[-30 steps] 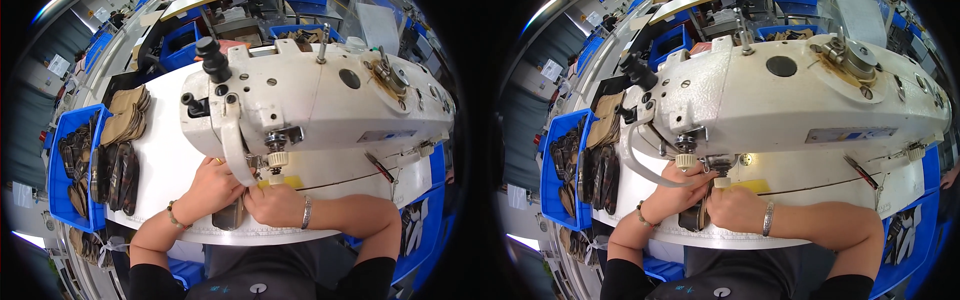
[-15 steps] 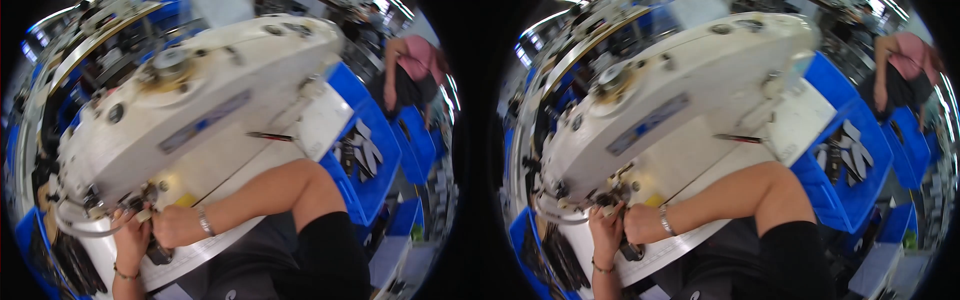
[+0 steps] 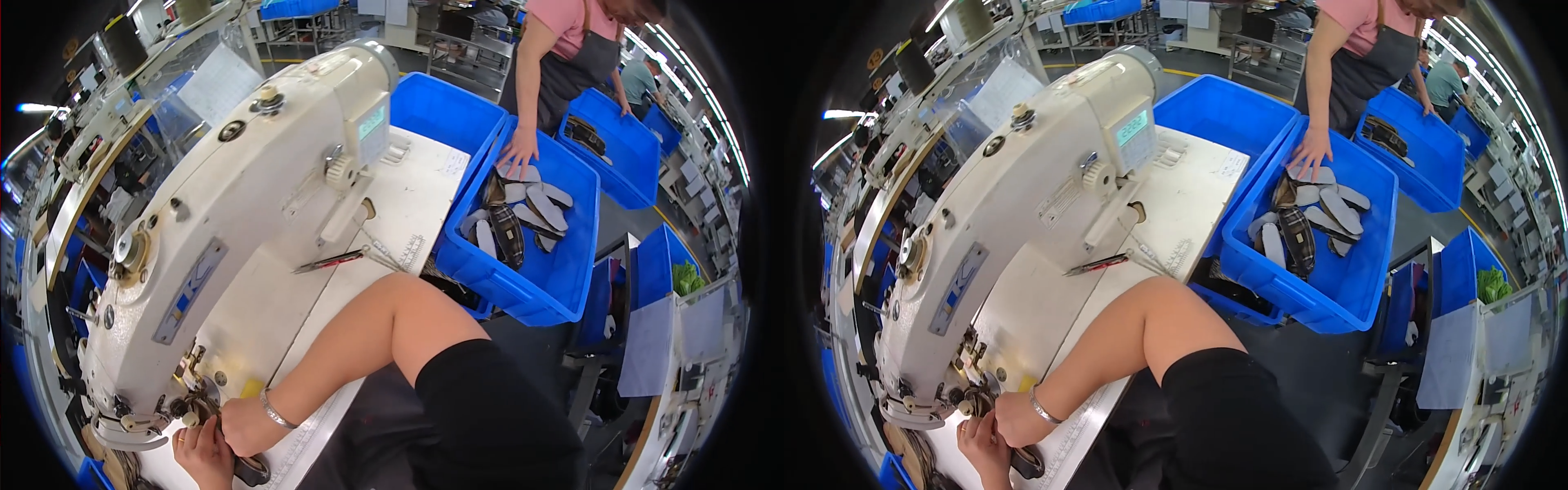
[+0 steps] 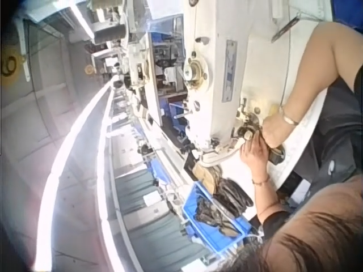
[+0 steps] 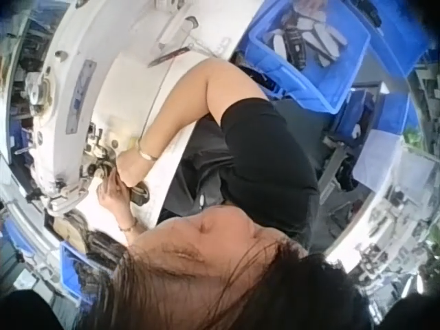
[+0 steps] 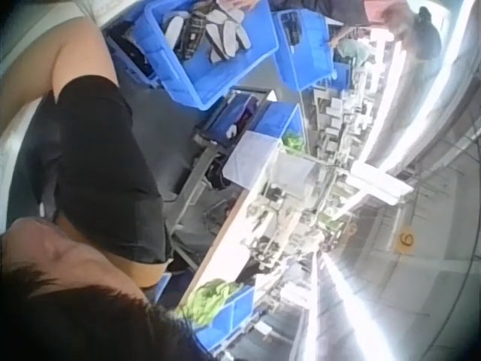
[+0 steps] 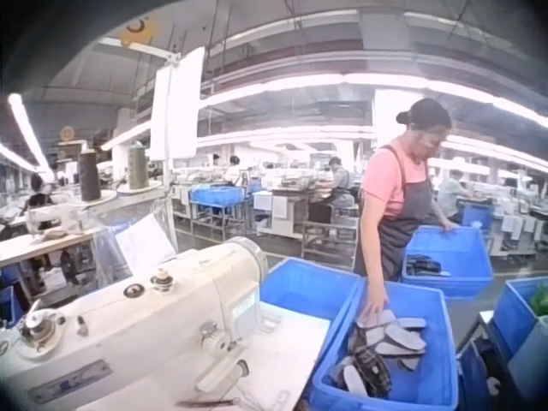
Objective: The recorder is using an industrial sewing machine to stitch together components of leather sandals.
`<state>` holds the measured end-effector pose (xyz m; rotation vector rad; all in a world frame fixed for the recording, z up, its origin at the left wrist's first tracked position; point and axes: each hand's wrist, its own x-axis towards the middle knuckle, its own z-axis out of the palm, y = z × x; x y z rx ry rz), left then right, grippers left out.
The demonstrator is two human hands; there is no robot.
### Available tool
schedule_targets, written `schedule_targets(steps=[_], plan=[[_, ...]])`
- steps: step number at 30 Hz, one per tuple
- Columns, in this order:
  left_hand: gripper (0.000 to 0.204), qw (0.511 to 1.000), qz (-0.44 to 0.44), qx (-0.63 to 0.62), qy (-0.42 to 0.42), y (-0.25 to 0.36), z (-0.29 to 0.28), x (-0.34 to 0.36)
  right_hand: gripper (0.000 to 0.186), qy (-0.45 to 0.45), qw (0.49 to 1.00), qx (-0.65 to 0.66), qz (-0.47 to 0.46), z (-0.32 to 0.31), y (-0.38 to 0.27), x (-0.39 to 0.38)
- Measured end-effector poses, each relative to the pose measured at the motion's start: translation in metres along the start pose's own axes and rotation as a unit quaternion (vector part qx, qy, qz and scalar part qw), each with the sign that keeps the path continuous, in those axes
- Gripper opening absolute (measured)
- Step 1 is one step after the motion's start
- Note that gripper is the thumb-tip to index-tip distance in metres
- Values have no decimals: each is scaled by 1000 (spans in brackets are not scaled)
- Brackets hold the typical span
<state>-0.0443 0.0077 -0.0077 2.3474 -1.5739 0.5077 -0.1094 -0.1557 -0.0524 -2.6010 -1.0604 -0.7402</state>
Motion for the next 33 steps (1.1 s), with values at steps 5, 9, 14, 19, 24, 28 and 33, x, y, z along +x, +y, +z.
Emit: schedule_targets(steps=[5, 9, 14, 19, 24, 28, 33], plan=[[19, 999, -29, -33, -6, -2, 0, 1, 15, -6, 1000, -3, -14, 0, 2, 2], [22, 993, -53, -59, -89, -10, -8, 2, 16, -4, 1000, 16, -12, 2, 2, 2], [21, 990, -29, -76, -115, -10, -20, 6, 16, 0, 1000, 23, -13, 2, 3, 3], [20, 988, -21, -81, -129, 1, -28, 13, 16, -40, 998, 26, -49, -6, 3, 2], [23, 992, -22, -119, -32, -7, -14, 4, 16, -25, 995, 37, -94, -6, 0, -2], [26, 992, -9, -128, 2, -13, -12, 1, 16, -42, 991, 54, -117, -5, 3, 1], [7, 977, -148, -156, 2, -23, -19, -19, 14, 10, 981, 120, -151, -11, -3, 8]])
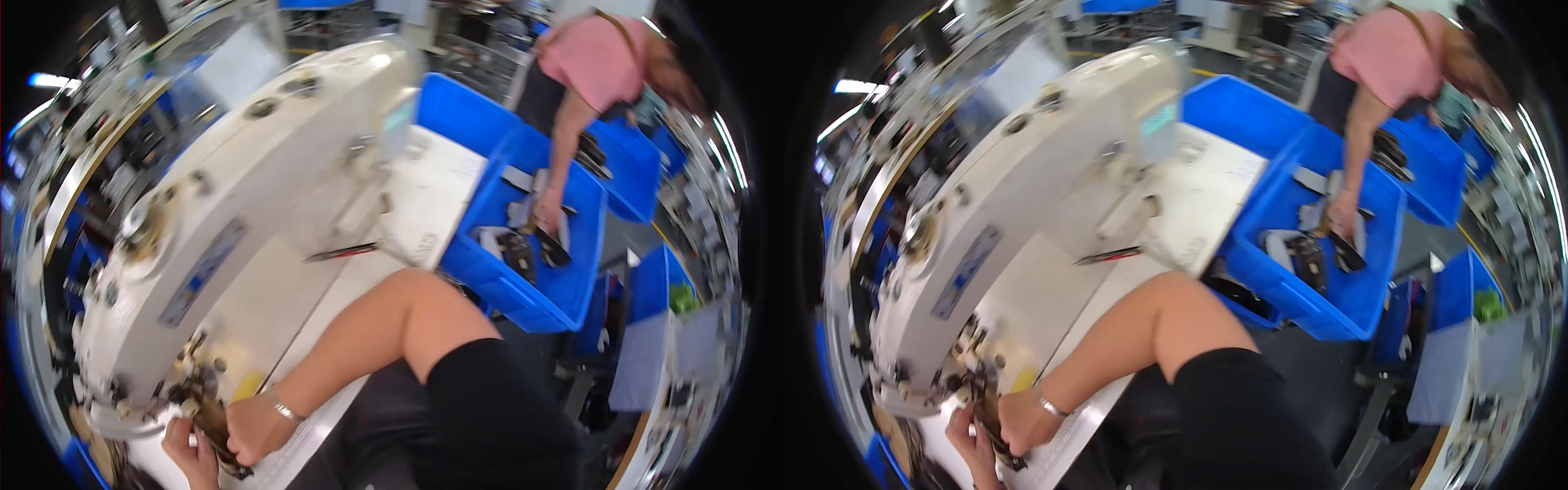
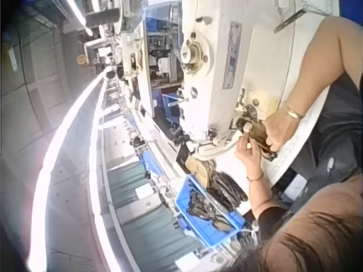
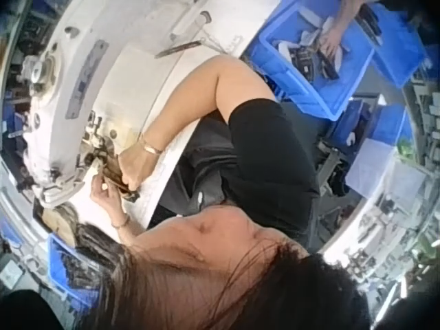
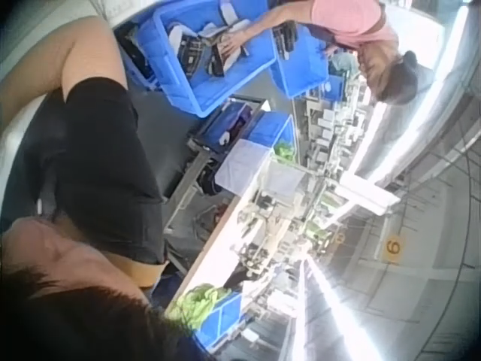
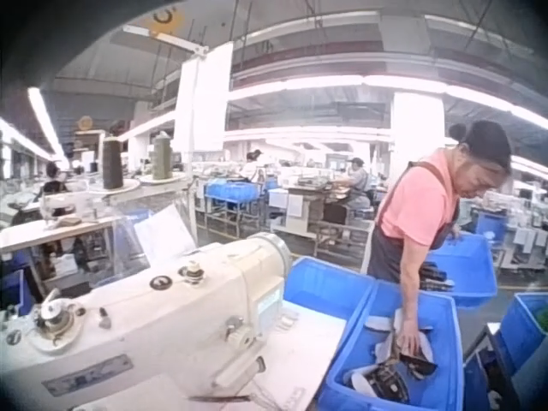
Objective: The recorder is using an industrial sewing machine to stitch together components of leather sandals.
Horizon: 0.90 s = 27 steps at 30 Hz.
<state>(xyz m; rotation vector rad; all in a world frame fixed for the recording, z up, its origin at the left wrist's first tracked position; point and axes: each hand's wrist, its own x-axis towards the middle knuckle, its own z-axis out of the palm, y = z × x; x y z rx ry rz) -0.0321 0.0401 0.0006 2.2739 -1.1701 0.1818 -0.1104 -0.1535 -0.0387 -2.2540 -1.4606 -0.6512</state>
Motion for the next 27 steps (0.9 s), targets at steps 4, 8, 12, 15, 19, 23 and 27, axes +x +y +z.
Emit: schedule_targets(steps=[4, 8, 12, 15, 19, 23, 27], plan=[[3, 996, -48, -40, -62, 23, 9, 13, 10, 73, 990, -13, 124, 8, -8, -15], [16, 995, 39, -20, -90, 33, 6, 17, 17, -6, 989, -102, 111, -10, -25, -16], [18, 993, 63, 30, -99, 34, 2, 13, 28, -46, 987, -119, 101, -16, -29, -14], [22, 992, 79, 48, -90, 35, 7, 13, 30, -54, 985, -130, 102, -18, -28, -14], [20, 988, 72, 82, -106, 37, 10, 9, 25, -98, 976, -163, 109, -23, -31, -12], [31, 982, 115, 117, -98, 34, 13, 8, 25, -104, 975, -155, 124, -25, -34, -12], [33, 983, 113, 113, -96, 28, 16, 11, 23, -56, 975, -180, 117, -22, -28, -12]])
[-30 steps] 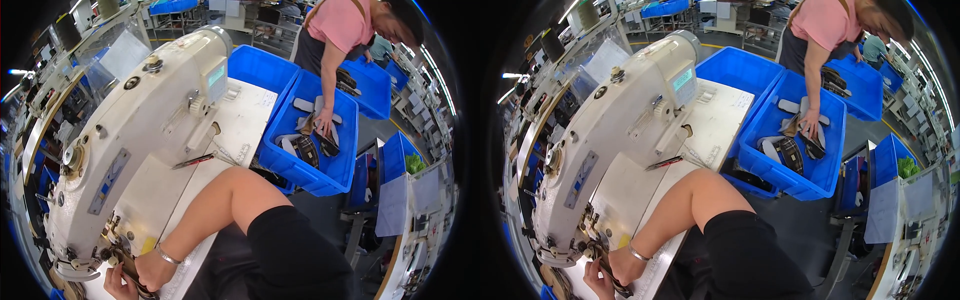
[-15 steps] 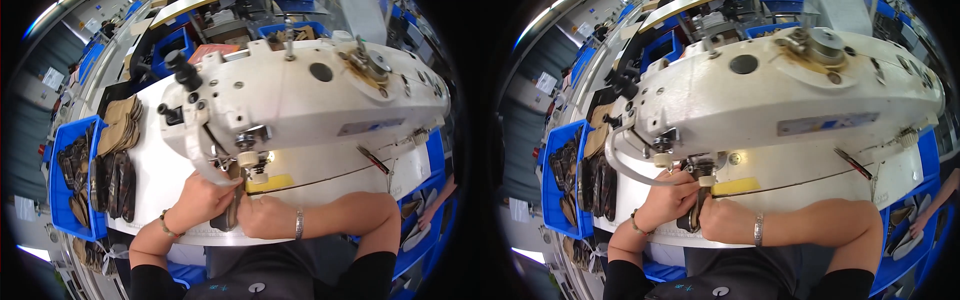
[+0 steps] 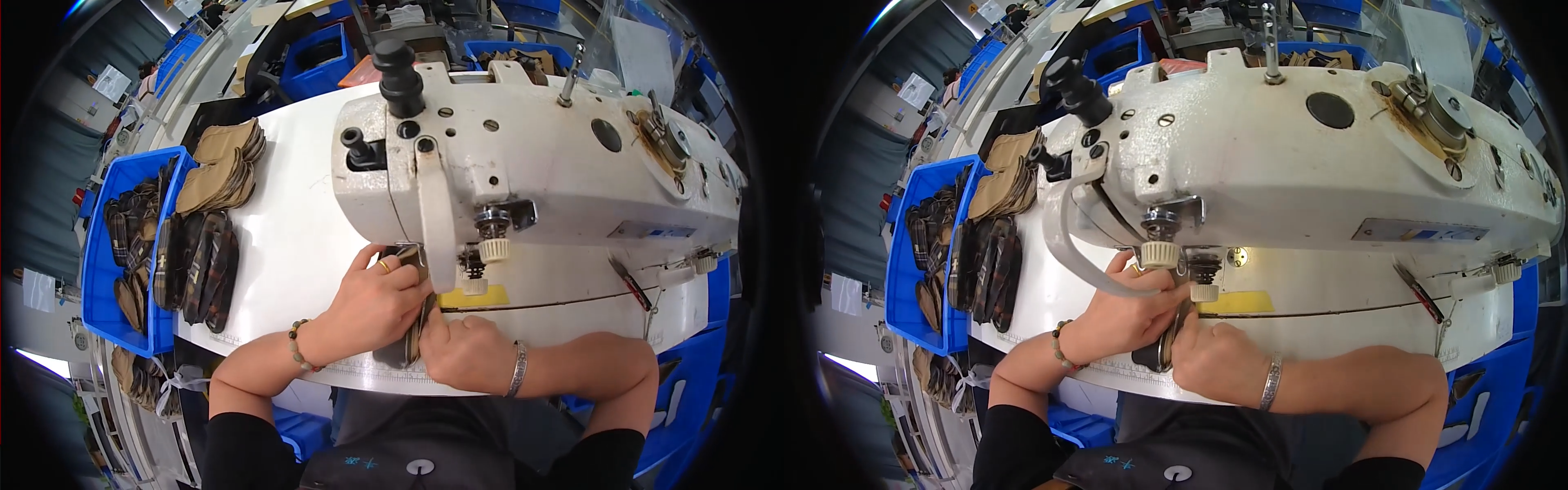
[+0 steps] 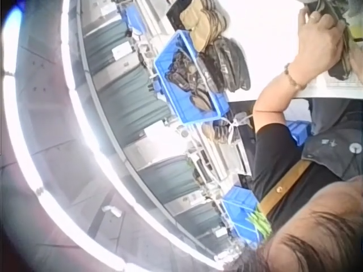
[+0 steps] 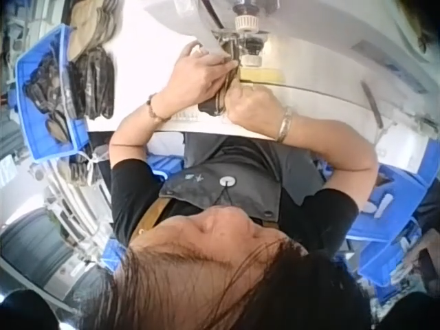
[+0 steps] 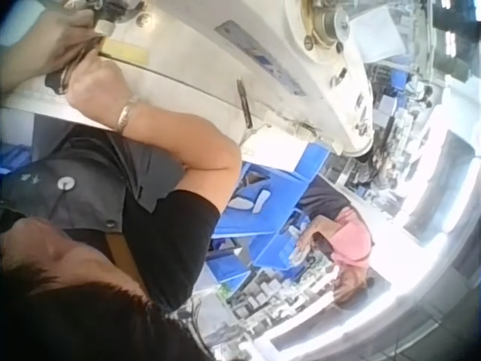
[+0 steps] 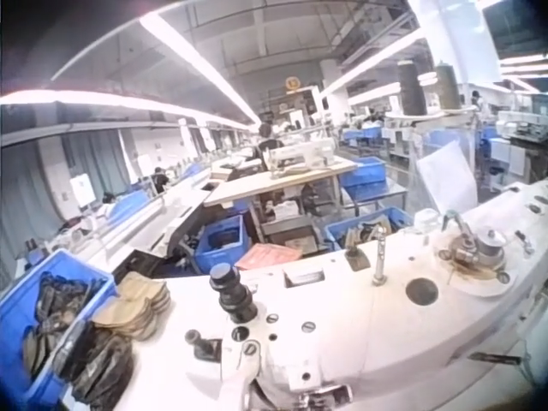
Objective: The recorder is using an industrial sewing machine to stitch together components of leather sandals.
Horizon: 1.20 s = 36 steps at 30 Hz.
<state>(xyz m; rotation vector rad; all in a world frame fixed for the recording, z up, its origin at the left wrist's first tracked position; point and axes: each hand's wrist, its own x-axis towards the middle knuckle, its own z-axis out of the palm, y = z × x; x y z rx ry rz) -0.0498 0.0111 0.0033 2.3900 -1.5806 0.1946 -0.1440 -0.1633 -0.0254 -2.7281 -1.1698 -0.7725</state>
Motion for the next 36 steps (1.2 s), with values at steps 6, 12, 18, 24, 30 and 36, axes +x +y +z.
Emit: schedule_targets(steps=[6, 12, 18, 24, 30, 36], plan=[[23, 998, -19, -28, 49, -14, 8, 9, 28, -75, 997, 2, 34, 3, 14, 1], [18, 995, 1, 56, 84, -7, 5, 10, 24, -107, 992, 39, 54, -1, 17, 1], [20, 998, 2, 40, 57, -6, 2, 3, 23, -113, 993, -15, 13, -5, 7, 0], [20, 997, -23, -53, 41, -6, 2, 4, 24, -89, 996, 15, 23, -2, 8, -2], [16, 998, -23, -53, 35, -12, 3, 7, 12, -3, 1000, -1, 23, 9, 11, -1], [16, 997, -32, -54, 49, -30, 7, 10, 22, 3, 999, -12, 37, 9, 24, 8]])
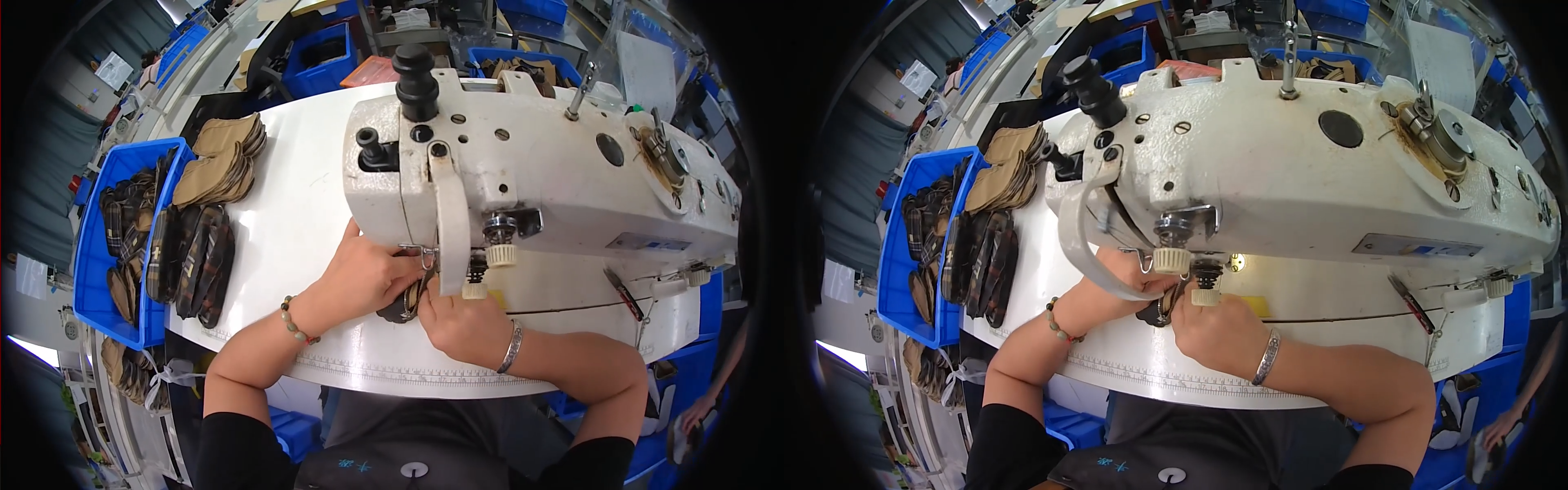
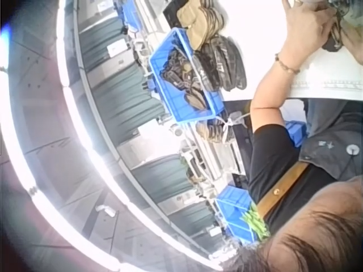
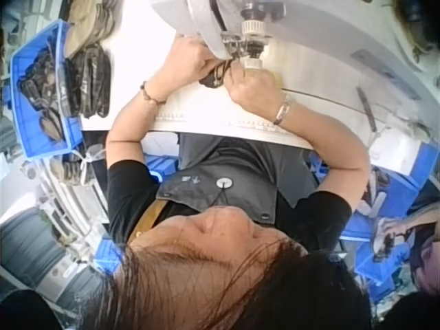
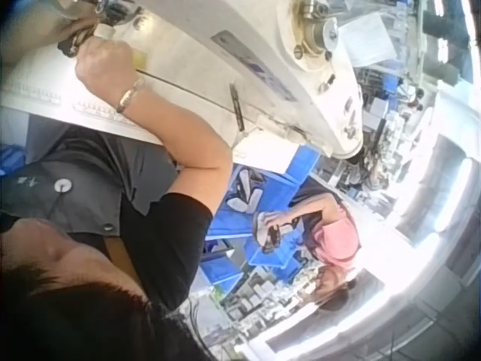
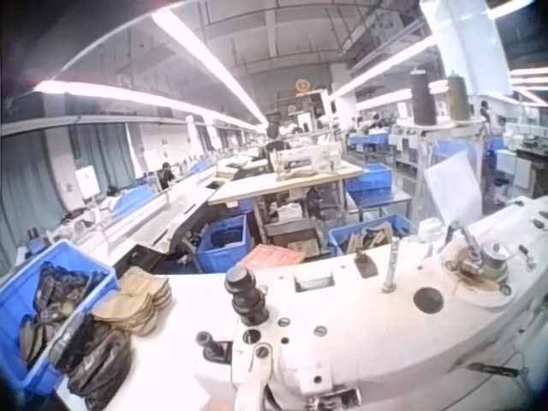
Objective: The recorder is using an industrial sewing machine to stitch together components of leather sandals.
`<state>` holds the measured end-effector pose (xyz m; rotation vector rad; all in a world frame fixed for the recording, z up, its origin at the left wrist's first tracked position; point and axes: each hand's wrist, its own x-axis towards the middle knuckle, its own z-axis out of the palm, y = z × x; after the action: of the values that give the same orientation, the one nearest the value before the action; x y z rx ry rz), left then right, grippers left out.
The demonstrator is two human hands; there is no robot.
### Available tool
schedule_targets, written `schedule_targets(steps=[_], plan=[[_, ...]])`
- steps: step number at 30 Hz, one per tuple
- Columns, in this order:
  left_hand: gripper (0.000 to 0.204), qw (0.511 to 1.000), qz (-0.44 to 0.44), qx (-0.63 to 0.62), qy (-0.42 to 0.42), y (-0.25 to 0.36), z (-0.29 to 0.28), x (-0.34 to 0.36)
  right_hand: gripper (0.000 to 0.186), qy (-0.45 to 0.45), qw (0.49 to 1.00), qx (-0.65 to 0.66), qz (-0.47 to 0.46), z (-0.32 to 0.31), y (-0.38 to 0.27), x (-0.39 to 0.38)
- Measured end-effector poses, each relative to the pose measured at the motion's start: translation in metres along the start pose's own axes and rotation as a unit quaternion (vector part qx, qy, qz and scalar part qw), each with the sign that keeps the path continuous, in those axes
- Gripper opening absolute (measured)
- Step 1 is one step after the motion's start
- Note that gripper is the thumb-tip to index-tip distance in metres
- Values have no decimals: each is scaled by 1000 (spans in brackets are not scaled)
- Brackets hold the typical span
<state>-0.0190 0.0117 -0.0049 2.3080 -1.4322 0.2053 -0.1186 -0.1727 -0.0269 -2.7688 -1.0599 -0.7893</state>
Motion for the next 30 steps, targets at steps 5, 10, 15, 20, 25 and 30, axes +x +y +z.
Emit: schedule_targets(steps=[5, 10, 15, 20, 25, 30], plan=[[37, 997, 17, -39, -57, 12, -29, 1, 25, -13, 999, 45, 12, 0, 4, -1], [38, 993, 27, 67, -96, 38, -51, -14, 28, -68, 994, 76, 31, -3, 1, -2], [29, 976, 55, 182, -104, 45, -37, -21, 22, -58, 997, 46, 5, -5, -6, -5], [26, 988, 45, 139, -45, 47, -23, -20, 22, -51, 998, 38, -17, -5, -15, -11], [22, 991, 60, 112, -40, 44, -15, -20, 23, -45, 998, 22, -33, -11, -19, -11], [20, 997, 6, 19, -70, 41, -13, -16, 22, -42, 997, 28, -50, -15, -20, -12]])
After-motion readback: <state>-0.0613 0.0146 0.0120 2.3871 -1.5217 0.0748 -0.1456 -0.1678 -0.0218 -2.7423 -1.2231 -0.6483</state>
